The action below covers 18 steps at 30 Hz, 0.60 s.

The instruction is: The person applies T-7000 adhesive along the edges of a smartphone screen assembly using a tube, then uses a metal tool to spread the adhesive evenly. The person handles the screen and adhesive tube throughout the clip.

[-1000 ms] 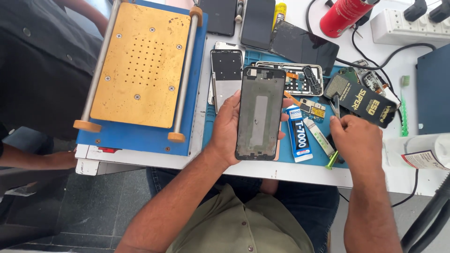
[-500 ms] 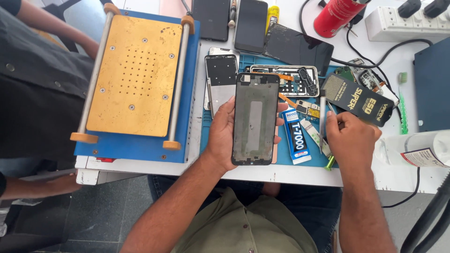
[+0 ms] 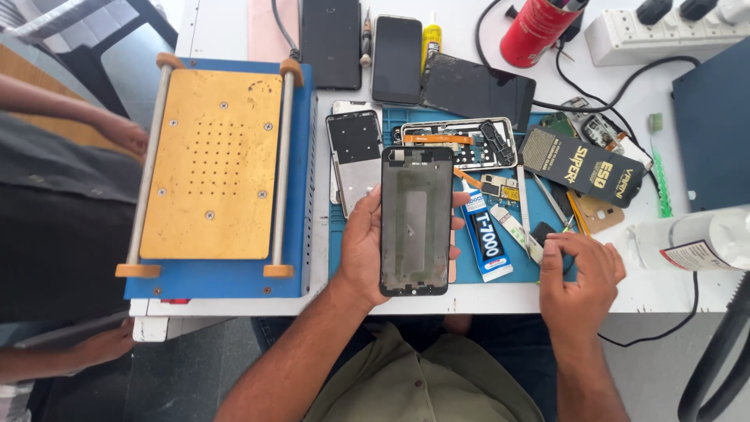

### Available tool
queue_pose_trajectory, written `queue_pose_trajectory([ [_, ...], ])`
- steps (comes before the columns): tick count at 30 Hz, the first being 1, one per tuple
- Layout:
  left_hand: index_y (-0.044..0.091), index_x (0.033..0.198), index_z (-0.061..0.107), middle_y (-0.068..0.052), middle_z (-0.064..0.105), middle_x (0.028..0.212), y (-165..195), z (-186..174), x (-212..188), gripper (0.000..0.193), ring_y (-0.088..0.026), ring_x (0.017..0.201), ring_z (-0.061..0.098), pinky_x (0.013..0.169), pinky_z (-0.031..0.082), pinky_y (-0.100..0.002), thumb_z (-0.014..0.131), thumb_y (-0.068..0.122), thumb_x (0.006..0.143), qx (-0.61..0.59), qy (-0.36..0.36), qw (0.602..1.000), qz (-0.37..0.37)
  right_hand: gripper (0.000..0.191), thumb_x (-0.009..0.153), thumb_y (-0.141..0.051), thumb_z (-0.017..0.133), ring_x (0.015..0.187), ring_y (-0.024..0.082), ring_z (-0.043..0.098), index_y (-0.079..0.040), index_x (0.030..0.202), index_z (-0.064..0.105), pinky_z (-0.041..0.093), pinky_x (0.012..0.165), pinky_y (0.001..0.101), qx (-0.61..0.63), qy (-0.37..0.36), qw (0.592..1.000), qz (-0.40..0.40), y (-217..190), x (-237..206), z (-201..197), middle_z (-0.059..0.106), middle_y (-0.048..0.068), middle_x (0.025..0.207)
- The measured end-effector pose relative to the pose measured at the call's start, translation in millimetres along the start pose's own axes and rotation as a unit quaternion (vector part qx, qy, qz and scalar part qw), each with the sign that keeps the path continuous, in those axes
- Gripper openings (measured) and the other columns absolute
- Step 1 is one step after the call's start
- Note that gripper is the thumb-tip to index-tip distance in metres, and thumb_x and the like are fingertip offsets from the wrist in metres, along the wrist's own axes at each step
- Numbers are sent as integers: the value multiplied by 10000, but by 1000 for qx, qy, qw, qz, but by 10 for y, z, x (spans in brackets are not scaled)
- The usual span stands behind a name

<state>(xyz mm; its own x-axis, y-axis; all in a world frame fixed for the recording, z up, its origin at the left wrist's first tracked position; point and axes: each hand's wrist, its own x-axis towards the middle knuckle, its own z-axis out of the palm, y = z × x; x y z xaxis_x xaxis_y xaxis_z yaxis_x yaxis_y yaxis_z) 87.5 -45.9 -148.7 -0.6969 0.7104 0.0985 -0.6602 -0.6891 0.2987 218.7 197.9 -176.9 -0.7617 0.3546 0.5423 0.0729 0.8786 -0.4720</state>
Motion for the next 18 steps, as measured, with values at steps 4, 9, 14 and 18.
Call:
queue_pose_trajectory([
  [4, 3, 1580, 408, -304, 534, 1481, -12, -2, -14, 698, -313, 1223, 639, 913, 640, -443, 235, 496, 1116, -4, 12, 1000, -15, 127, 1107, -163, 657, 1136, 218, 657, -67, 1027, 678, 338, 1221, 454, 13, 22, 1000, 3, -31, -15, 60, 724, 39, 1097],
  [9, 15, 1570, 424, -283, 539, 1470, -22, -10, -23, 703, -301, 1220, 641, 919, 645, -449, 247, 505, 1099, -44, 2, 998, -34, 89, 1091, -153, 642, 1135, 226, 667, -76, 1066, 679, 350, 1224, 462, 4, 40, 999, 4, -36, -28, 83, 728, 37, 1135],
  [14, 19, 1539, 450, -270, 561, 1447, -25, -22, -15, 697, -309, 1176, 655, 889, 647, -451, 264, 523, 1095, -51, 42, 995, -71, 99, 1071, -145, 639, 1128, 247, 655, -84, 1098, 712, 361, 1198, 431, -14, 55, 998, 3, -110, 13, 71, 710, 56, 1128],
  [18, 46, 1524, 464, -265, 585, 1397, -30, -33, -2, 706, -291, 1144, 674, 858, 655, -453, 256, 534, 1058, -16, 92, 991, -97, 69, 1046, -138, 617, 1134, 214, 668, -90, 1047, 667, 332, 1223, 416, 17, 44, 999, -5, -134, 62, 54, 722, 24, 1101],
])
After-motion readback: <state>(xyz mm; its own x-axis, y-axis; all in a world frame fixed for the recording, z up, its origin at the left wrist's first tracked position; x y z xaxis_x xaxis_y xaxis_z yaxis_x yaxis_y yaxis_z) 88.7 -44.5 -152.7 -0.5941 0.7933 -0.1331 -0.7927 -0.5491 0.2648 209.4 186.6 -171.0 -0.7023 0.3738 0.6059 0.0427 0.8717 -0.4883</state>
